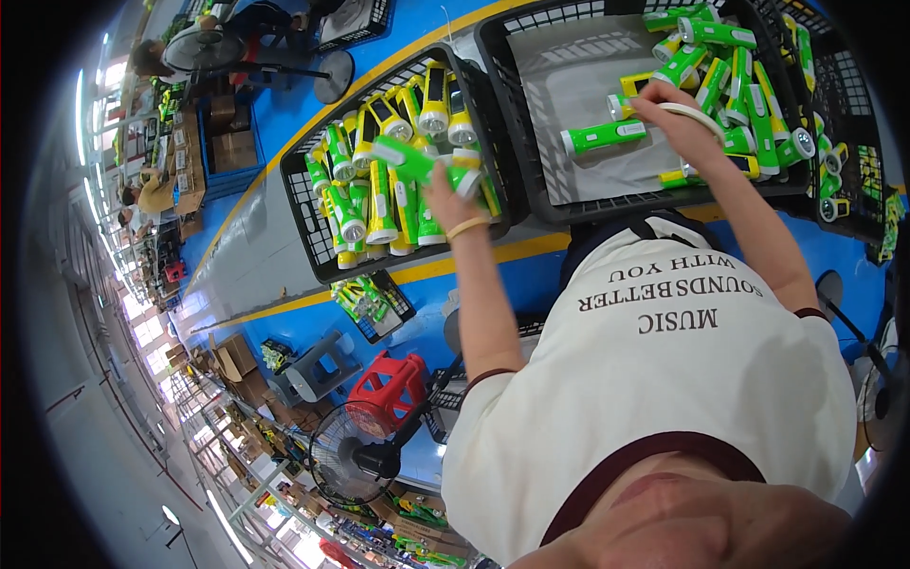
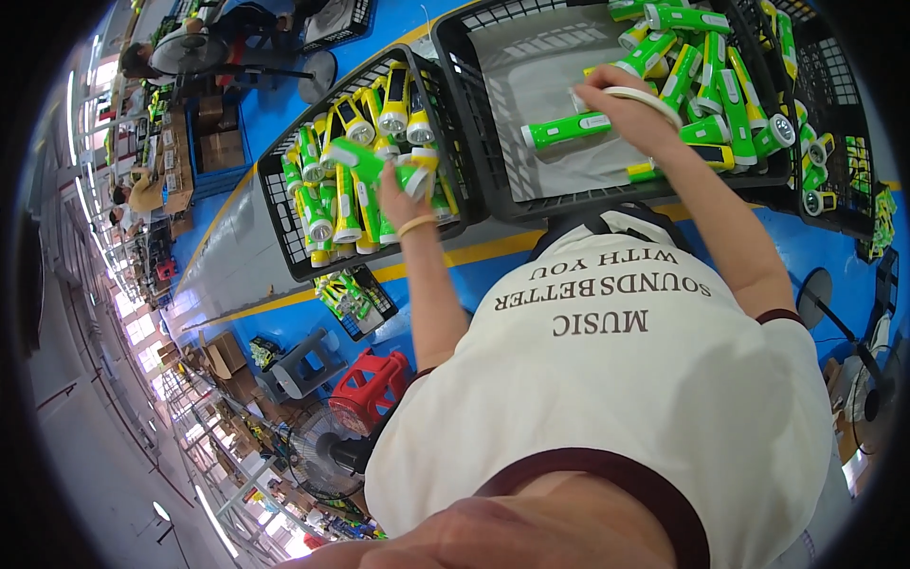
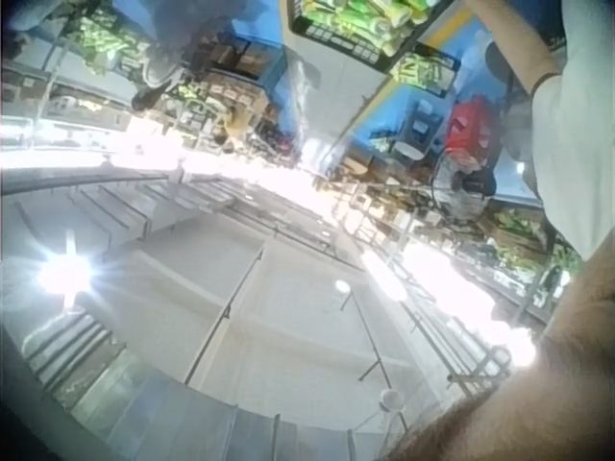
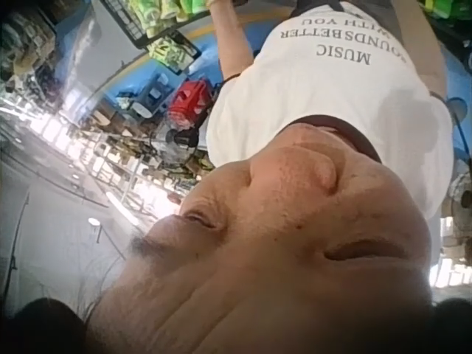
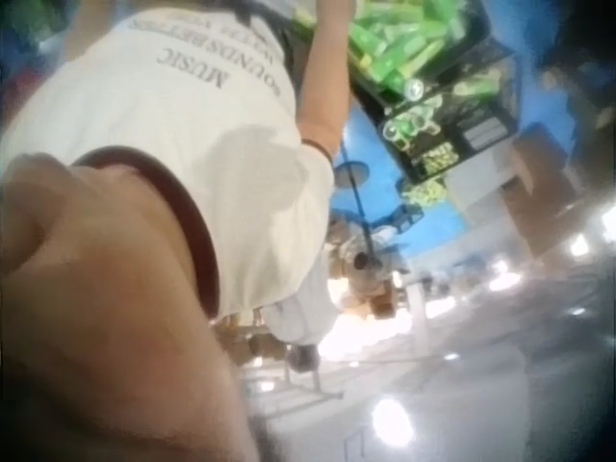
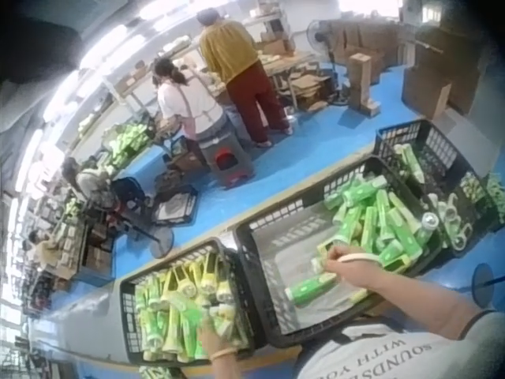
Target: Attaching wrist straps to flashlights and sorting them into bins at a factory assembly line.
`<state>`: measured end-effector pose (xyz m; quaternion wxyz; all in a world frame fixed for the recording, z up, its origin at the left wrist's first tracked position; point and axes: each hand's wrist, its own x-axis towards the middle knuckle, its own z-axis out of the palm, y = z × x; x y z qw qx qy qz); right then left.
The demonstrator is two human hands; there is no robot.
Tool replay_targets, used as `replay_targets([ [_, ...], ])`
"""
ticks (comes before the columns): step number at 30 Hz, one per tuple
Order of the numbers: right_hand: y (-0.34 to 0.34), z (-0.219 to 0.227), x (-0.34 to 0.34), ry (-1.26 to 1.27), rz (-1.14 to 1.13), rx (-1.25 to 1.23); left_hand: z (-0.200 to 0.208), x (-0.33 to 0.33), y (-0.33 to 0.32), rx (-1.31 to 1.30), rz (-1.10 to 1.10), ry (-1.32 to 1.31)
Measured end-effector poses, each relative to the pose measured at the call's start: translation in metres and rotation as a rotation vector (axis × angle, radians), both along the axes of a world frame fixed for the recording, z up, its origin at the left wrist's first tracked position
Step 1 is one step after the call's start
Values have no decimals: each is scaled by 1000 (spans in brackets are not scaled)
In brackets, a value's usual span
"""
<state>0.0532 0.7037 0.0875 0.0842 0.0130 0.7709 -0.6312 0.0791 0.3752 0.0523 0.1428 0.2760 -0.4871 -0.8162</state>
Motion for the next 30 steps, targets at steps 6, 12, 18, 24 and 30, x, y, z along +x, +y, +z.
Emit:
replay_targets([
  [6,63,-20,21,-166,-111,-186,-6,-1,-29,-2098,-83,-329],
  [12,59,-12,35,-220,-114,-213,-92,-34,153,-1816,-1069,39],
  [18,65,1,49,-228,-74,-178,-72,-56,171,-1736,-1756,-500],
  [24,30,21,51,-337,19,-394,-27,-4,167,-73,-1117,-134],
  [30,-30,39,31,-308,225,-357,19,10,142,-111,-841,165],
])
